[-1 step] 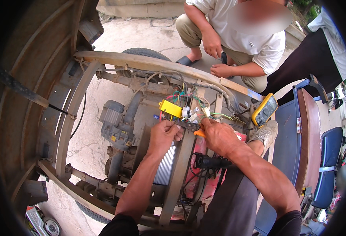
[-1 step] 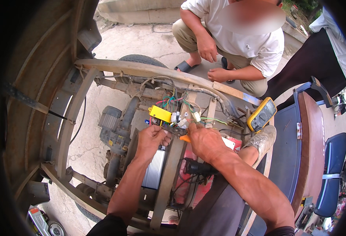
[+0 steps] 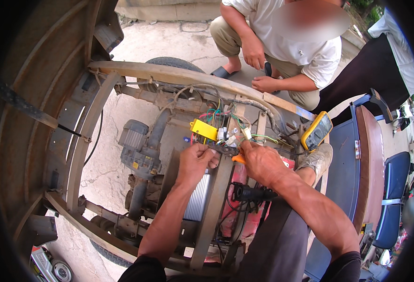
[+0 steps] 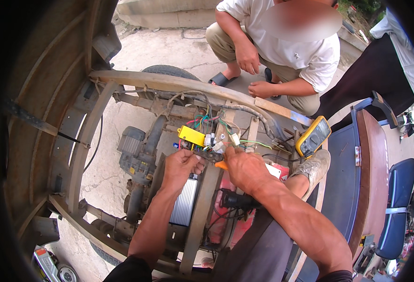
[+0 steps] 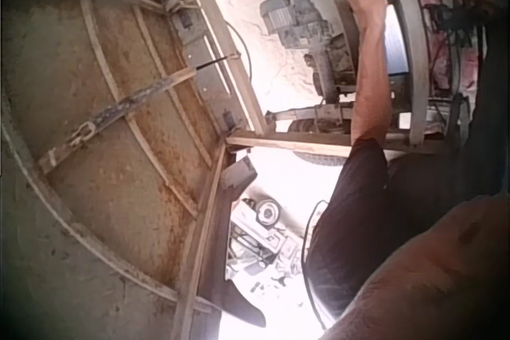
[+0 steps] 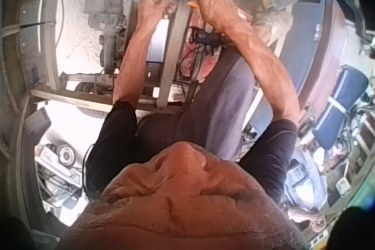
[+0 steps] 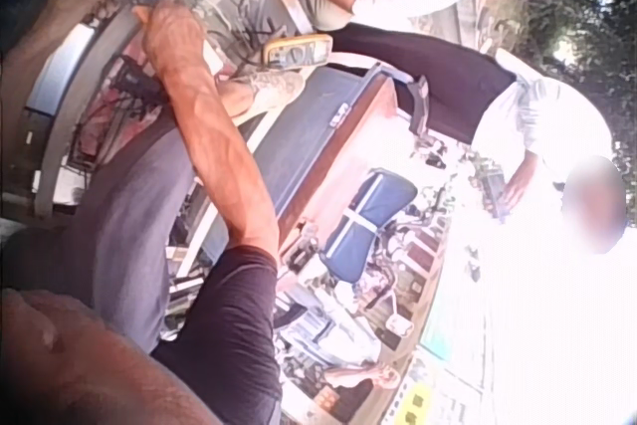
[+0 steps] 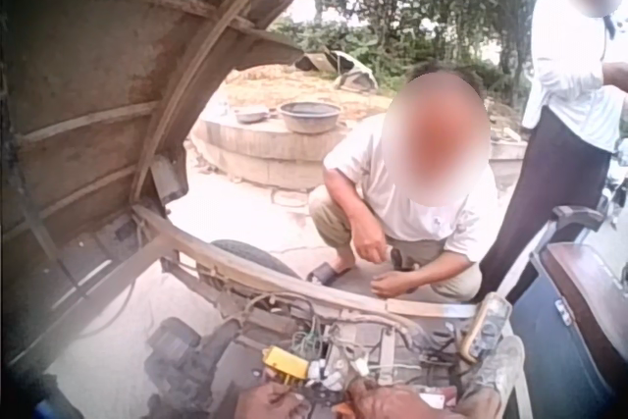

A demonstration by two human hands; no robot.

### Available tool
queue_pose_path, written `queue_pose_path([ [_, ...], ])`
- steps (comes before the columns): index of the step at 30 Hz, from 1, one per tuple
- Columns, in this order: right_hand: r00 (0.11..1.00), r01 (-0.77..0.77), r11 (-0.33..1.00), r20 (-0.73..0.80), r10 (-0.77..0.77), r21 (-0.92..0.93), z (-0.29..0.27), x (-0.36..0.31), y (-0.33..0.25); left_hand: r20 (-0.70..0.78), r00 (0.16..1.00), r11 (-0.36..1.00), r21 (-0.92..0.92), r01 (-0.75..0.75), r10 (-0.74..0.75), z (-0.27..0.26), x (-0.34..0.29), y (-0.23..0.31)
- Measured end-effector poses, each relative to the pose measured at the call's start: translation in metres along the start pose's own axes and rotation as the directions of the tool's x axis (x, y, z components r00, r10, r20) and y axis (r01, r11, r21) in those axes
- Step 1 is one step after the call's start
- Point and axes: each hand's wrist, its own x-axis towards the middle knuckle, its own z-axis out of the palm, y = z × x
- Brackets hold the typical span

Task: The person connects and organizes electrical wires inside a vehicle frame using pliers. They pull and group colored wires and connectors by hand near an electrical unit.

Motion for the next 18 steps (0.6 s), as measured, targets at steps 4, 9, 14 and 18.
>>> queue_pose_path([
  [4,0.999,-0.013,0.998,0.051,0.016,-0.065,-0.0054,0.0009,-0.0034,0.013,1.0,0.999,0.029,0.014,-0.014,-0.0012,-0.0014,0.004],
  [9,1.0,0.019,0.988,0.018,-0.016,-0.155,-0.0016,0.0019,-0.0011,0.024,1.0,0.997,0.08,-0.002,0.0,0.0001,-0.0016,0.0035],
  [14,0.997,0.049,0.974,-0.05,-0.061,-0.223,-0.0007,0.0022,0.0007,0.0,1.0,0.999,0.049,0.019,-0.019,0.0014,0.0005,0.0031],
  [18,0.994,0.049,0.974,-0.081,-0.069,-0.222,0.0007,0.0035,-0.0001,-0.004,1.0,0.999,0.036,0.025,-0.025,-0.0008,0.0011,0.0022],
])
